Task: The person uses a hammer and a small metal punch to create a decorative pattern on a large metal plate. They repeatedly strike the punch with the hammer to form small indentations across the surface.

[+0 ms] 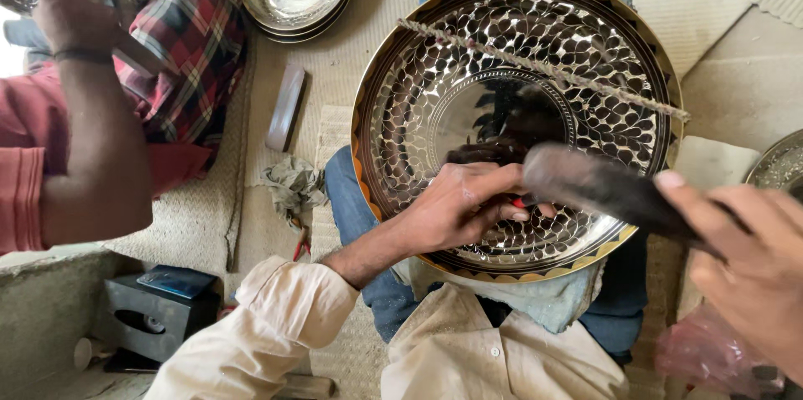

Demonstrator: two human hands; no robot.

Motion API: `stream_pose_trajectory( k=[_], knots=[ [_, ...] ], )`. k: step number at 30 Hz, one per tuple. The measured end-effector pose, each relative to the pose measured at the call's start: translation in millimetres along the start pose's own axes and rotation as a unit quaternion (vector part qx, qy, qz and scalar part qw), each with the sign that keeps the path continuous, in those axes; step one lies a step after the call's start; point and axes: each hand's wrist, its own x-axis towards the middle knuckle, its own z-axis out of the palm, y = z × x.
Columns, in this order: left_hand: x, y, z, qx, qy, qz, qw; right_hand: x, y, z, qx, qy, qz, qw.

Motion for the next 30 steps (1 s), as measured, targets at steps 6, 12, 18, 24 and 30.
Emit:
stream_pose_trajectory(
  k=[6, 12, 18, 24, 30],
  knots=[
    [0, -3, -1, 0.020, 0.015, 0.016, 1.000, -14, 20, 11, -0.036, 0.007, -0.002, 0.999],
    [4, -7, 1, -0.004, 0.032, -0.002, 0.999, -26, 35, 31, 0.248, 0.042, 0.233, 0.939],
    [5, -8, 4, 0.048, 0.041, 0.000, 0.998, -14, 43, 16, 0.065, -0.003, 0.046, 0.997],
    [6, -13, 11, -0.003, 0.052, 0.008, 0.999, -2, 16, 8, -0.004, -0.034, 0.047, 0.998],
    [-12, 8, 34, -0.089, 0.235, -0.177, 0.952, 6, 11, 0, 0.037, 0.050, -0.037, 0.997]
  ],
)
